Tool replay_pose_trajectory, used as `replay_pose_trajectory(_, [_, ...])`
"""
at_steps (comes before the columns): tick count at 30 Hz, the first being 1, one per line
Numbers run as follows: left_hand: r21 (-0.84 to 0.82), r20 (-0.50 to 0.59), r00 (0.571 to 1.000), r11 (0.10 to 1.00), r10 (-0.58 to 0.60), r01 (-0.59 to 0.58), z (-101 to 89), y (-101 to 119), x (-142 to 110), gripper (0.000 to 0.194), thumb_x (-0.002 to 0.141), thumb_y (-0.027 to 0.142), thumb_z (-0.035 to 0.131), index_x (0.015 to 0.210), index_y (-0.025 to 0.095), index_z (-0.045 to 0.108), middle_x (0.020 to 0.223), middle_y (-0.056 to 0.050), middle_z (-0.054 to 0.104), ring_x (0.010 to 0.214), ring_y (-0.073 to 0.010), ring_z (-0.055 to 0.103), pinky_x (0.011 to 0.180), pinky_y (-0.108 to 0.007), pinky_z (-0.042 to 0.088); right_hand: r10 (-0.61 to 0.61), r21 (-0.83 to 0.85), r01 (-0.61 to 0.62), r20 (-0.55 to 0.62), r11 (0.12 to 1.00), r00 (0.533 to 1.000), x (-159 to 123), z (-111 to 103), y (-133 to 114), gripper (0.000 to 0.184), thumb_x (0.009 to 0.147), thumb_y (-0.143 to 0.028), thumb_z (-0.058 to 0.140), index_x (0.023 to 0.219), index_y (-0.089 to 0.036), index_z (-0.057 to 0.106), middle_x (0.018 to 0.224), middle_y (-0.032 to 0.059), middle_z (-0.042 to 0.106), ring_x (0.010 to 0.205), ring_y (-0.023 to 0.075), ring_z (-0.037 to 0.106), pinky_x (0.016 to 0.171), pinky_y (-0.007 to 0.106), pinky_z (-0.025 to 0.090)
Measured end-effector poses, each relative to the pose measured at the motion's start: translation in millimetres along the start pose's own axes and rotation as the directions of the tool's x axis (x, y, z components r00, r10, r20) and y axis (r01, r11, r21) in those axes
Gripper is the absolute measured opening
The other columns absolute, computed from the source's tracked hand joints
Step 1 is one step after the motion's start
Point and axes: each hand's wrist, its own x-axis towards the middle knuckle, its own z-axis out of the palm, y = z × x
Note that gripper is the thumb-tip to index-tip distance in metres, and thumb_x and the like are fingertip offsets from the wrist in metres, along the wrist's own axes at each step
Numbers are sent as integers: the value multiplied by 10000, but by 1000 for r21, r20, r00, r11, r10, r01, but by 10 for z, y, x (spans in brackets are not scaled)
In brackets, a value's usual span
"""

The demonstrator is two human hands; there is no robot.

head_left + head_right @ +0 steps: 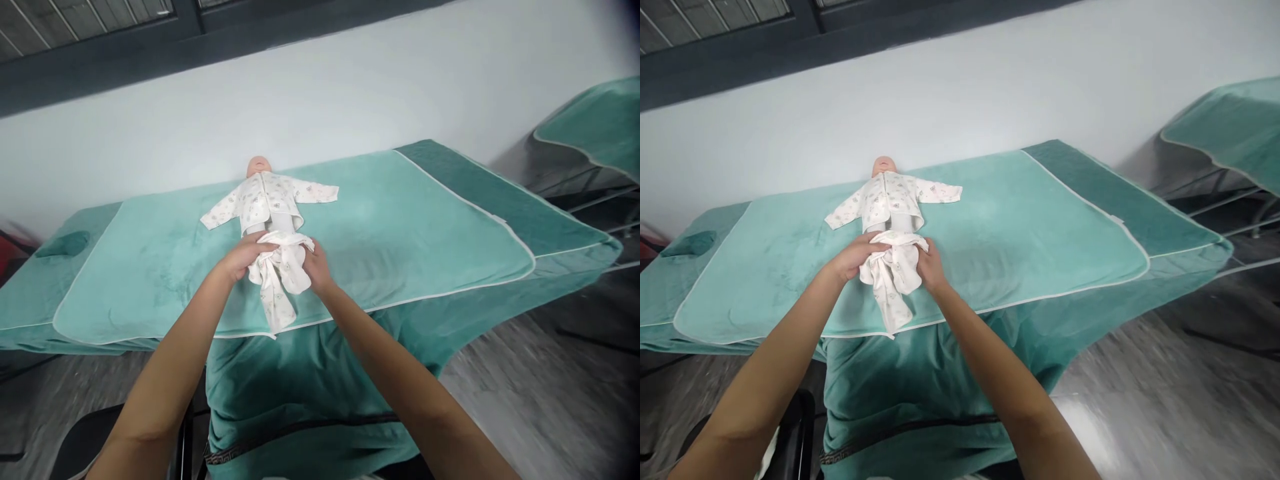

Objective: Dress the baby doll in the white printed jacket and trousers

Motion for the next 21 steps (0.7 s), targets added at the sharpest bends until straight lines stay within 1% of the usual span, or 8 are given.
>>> replay_pose_trajectory(2, [71,-85,996,997,38,-32,16,20,132,463,614,335,871,1009,151,715,908,-47,739,798,-191,672,747,-299,506,-9,-6,9,3,1000,1000,129,16,23,310,763,-460,633,966,-237,561,1070,66,688,1021,248,632,942,374,515])
replay_pose_trajectory(4, [199,-143,984,977,110,-81,36,36,266,355,658,344,810,947,166,706,864,-16,711,798,-183,644,758,-294,488,-4,-13,5,13,1000,1000,235,33,63,298,778,-460,622,976,-247,555,1079,70,692,1024,257,632,930,384,522])
replay_pose_trajectory(6, [332,-191,960,933,206,-135,42,44,401,272,698,331,741,917,176,695,848,0,688,827,-182,622,798,-294,478,-2,-41,2,8,999,1000,329,41,108,281,806,-465,607,981,-251,557,1081,70,690,1019,260,627,918,388,520])
replay_pose_trajectory(8, [422,-222,929,888,295,-181,29,41,533,240,717,309,692,920,180,687,871,1,683,873,-189,614,847,-299,473,-17,-85,17,-5,996,1000,436,36,144,273,824,-470,596,974,-243,568,1086,66,683,1036,255,612,946,386,500])
replay_pose_trajectory(11, [501,-259,883,836,392,-224,-9,8,708,241,740,293,656,952,181,685,937,-9,692,947,-204,616,912,-305,464,-79,-171,79,4,982,997,635,8,170,299,835,-496,589,964,-227,586,1096,65,680,1079,250,594,1019,390,452])
replay_pose_trajectory(13, [548,-283,851,803,443,-236,-34,-22,795,244,763,289,637,979,187,685,975,-14,701,988,-214,619,943,-308,458,-115,-231,119,29,966,993,763,-8,175,309,853,-512,564,963,-225,586,1109,72,682,1088,252,595,1036,400,441])
replay_pose_trajectory(17, [630,-289,809,738,512,-242,-84,-34,905,252,798,268,601,1025,196,684,1053,-28,713,1054,-225,623,1003,-317,437,-141,-313,148,47,938,989,911,12,172,287,898,-495,511,982,-229,578,1108,86,687,1072,269,606,1001,414,462])
replay_pose_trajectory(21, [648,-282,769,705,574,-289,-156,75,1001,251,792,218,588,1019,185,689,1063,-36,723,1052,-226,628,1011,-315,434,-192,-353,211,89,912,977,961,45,147,301,909,-504,542,1033,-234,588,1093,91,690,1054,285,596,976,413,456])
